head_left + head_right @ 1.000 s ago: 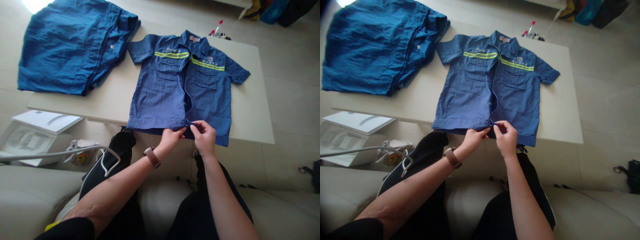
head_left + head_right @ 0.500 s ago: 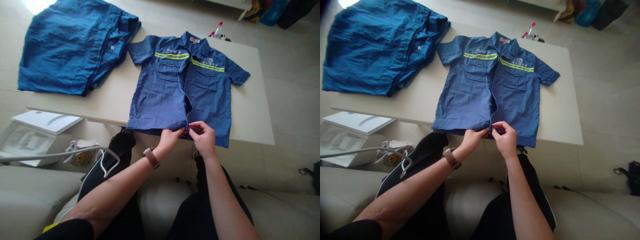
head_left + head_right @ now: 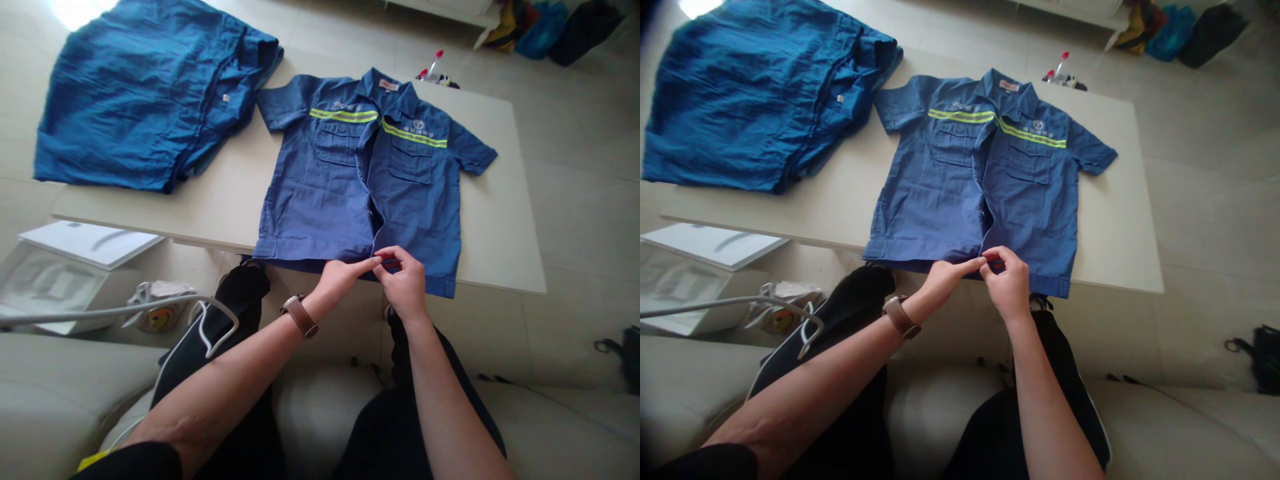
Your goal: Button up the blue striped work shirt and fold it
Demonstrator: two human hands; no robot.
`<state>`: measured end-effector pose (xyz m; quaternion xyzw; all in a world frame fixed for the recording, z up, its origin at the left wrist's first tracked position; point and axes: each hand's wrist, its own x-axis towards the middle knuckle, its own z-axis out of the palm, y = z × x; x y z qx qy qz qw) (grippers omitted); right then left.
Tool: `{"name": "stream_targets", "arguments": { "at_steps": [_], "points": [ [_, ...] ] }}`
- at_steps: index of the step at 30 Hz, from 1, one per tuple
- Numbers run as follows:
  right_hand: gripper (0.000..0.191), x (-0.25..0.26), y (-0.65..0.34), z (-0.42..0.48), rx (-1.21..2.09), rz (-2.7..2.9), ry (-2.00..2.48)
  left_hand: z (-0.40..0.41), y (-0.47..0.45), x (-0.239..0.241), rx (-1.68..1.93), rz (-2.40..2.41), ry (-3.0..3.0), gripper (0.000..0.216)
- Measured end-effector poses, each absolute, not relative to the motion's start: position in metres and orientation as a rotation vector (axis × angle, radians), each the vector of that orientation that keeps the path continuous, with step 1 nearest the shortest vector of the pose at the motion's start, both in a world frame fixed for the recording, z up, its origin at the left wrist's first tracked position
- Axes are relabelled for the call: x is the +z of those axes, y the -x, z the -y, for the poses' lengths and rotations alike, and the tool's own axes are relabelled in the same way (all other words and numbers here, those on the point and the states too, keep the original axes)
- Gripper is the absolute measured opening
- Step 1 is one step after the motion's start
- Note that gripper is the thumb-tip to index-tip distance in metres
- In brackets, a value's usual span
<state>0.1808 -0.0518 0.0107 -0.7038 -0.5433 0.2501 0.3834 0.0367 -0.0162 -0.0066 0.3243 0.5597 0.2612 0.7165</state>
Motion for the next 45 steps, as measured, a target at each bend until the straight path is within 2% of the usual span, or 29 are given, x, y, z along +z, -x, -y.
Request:
{"name": "stream_targets", "arguments": {
  "at_steps": [4, 14, 27, 42, 45],
  "points": [
    [0.008, 0.012, -0.181, 0.052, 0.605, 1.436, 1.789, 0.017, -0.037, -0.008, 0.557, -1.269, -0.74, 0.041],
    [0.008, 0.013, -0.18, 0.051, 0.595, 1.458, 1.759, 0.019, -0.042, -0.012, 0.716, -1.17, -0.622, 0.026],
    [0.008, 0.016, -0.178, 0.051, 0.51, 1.534, 1.739, 0.018, -0.046, -0.019, 0.765, -1.188, -0.499, 0.027],
    [0.009, 0.016, -0.169, 0.052, 0.541, 1.368, 1.782, 0.008, -0.043, -0.007, 0.816, -1.205, -0.754, 0.024],
    [0.008, 0.015, -0.167, 0.052, 0.555, 1.34, 1.781, 0.004, -0.043, -0.001, 0.87, -1.209, -0.788, 0.018]
  ]
}}
